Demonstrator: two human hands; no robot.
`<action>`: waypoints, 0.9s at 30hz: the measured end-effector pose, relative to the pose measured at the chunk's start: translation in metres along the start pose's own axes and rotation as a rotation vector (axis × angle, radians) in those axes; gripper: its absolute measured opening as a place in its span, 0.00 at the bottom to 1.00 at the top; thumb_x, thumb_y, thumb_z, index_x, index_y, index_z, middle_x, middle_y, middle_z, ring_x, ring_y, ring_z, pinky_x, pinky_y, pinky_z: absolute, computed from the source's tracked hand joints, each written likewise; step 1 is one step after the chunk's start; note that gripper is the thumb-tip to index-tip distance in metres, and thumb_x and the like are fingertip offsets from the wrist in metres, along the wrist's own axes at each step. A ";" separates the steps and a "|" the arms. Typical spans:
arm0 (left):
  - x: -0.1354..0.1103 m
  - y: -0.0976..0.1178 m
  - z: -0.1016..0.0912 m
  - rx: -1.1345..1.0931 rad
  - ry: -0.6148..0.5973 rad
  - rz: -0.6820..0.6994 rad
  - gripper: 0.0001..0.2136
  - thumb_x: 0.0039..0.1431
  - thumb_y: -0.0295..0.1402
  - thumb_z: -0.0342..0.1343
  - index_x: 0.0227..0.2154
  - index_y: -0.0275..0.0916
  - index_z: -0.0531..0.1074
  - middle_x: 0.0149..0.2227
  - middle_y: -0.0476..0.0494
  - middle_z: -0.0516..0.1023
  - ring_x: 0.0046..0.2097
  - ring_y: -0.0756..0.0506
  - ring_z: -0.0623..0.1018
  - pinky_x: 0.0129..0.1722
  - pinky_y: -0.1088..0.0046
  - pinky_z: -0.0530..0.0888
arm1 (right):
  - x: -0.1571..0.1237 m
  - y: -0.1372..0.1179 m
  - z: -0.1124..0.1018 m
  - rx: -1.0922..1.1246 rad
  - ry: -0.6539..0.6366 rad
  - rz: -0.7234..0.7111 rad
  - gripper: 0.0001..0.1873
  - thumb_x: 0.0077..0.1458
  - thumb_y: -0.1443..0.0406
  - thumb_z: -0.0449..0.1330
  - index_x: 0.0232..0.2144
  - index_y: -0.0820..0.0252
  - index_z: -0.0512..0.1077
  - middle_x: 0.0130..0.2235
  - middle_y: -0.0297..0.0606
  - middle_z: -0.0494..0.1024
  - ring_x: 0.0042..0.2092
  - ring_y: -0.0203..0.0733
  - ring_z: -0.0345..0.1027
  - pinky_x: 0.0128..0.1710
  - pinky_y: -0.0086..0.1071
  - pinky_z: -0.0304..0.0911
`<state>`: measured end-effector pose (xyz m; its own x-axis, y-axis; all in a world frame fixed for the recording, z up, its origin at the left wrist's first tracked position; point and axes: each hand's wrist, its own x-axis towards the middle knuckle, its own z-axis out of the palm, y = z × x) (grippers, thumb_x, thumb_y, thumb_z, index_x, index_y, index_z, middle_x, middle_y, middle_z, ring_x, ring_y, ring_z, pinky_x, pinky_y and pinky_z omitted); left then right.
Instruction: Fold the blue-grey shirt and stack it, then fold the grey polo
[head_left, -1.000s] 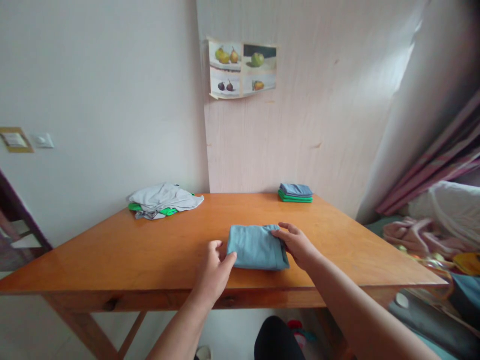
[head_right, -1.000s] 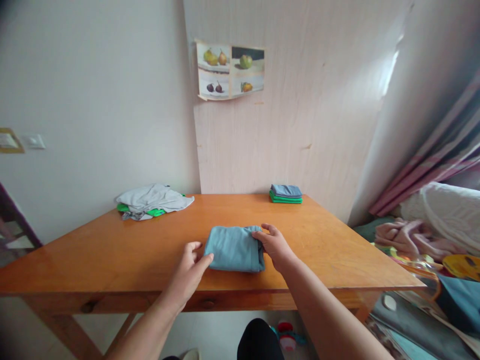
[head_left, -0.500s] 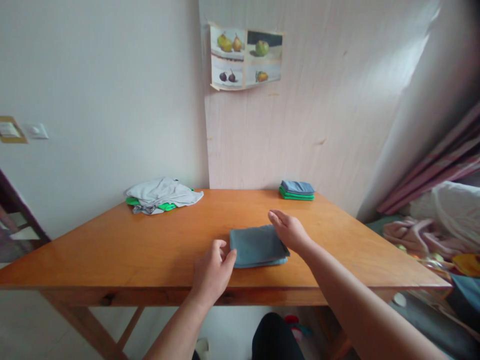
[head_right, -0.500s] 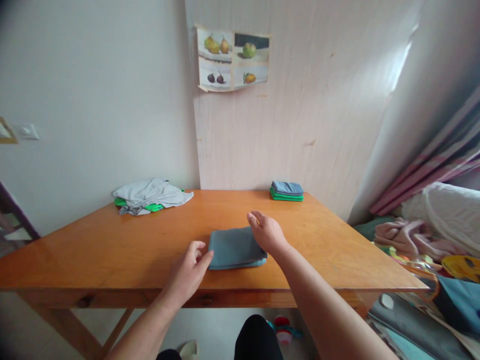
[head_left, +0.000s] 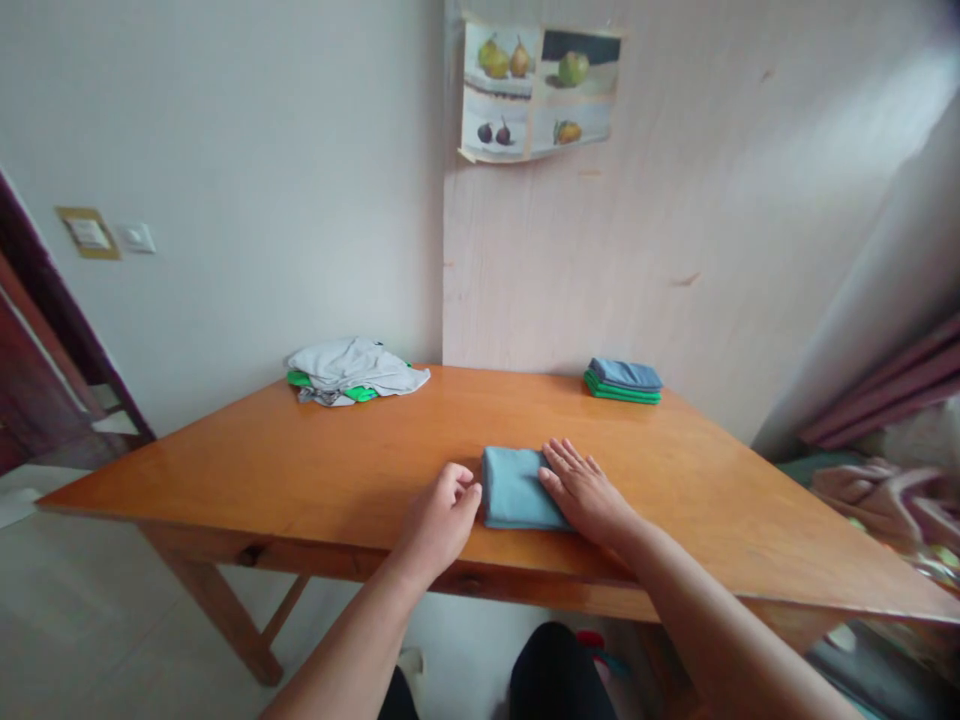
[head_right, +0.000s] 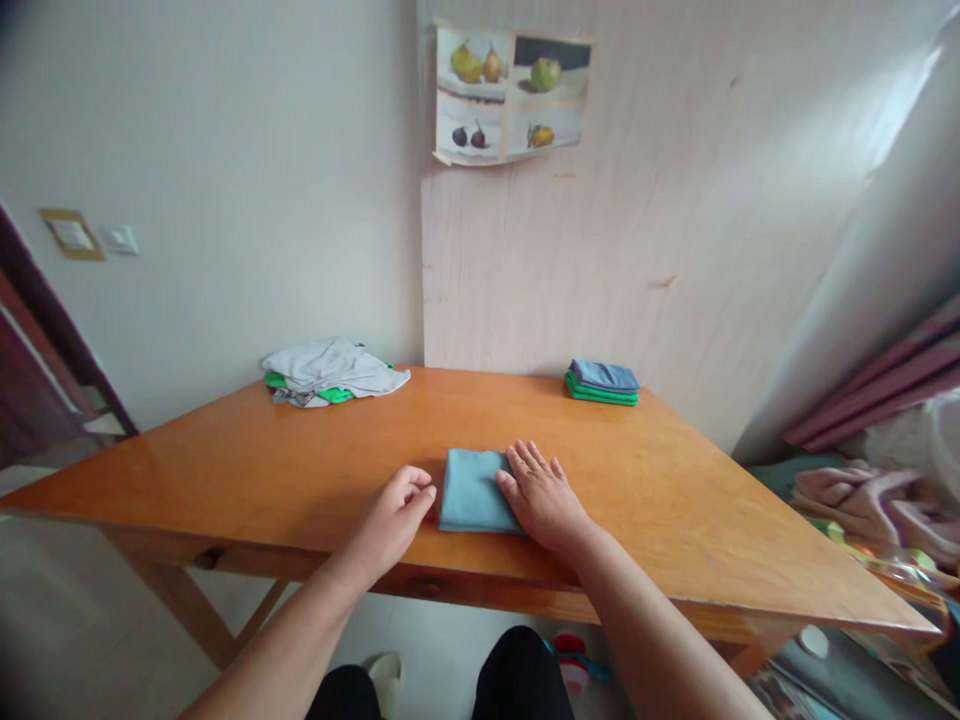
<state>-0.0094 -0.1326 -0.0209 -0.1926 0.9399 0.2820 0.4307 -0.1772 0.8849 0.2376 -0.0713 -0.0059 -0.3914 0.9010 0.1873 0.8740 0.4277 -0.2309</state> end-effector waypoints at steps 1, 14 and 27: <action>0.006 -0.004 -0.002 0.000 -0.002 0.013 0.09 0.58 0.41 0.59 0.38 0.44 0.75 0.33 0.46 0.79 0.37 0.43 0.78 0.39 0.71 0.70 | -0.001 0.001 0.000 0.014 0.009 -0.002 0.37 0.70 0.47 0.36 0.71 0.63 0.53 0.72 0.47 0.50 0.74 0.52 0.37 0.70 0.56 0.41; 0.093 -0.020 0.017 0.234 -0.273 0.101 0.12 0.58 0.26 0.54 0.41 0.40 0.79 0.41 0.44 0.84 0.42 0.45 0.80 0.42 0.73 0.73 | -0.003 0.009 0.007 0.009 0.021 -0.016 0.35 0.70 0.46 0.34 0.71 0.52 0.53 0.72 0.42 0.52 0.74 0.50 0.37 0.69 0.60 0.40; 0.112 -0.013 0.018 0.164 -0.516 0.254 0.18 0.52 0.25 0.53 0.44 0.41 0.81 0.44 0.47 0.85 0.46 0.45 0.80 0.47 0.72 0.73 | -0.002 0.007 0.003 -0.017 -0.017 -0.028 0.36 0.69 0.46 0.37 0.71 0.52 0.52 0.72 0.43 0.53 0.73 0.52 0.40 0.69 0.60 0.41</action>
<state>-0.0207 -0.0200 -0.0071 0.3700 0.9016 0.2240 0.5454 -0.4059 0.7333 0.2439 -0.0696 -0.0107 -0.4204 0.8900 0.1768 0.8673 0.4513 -0.2099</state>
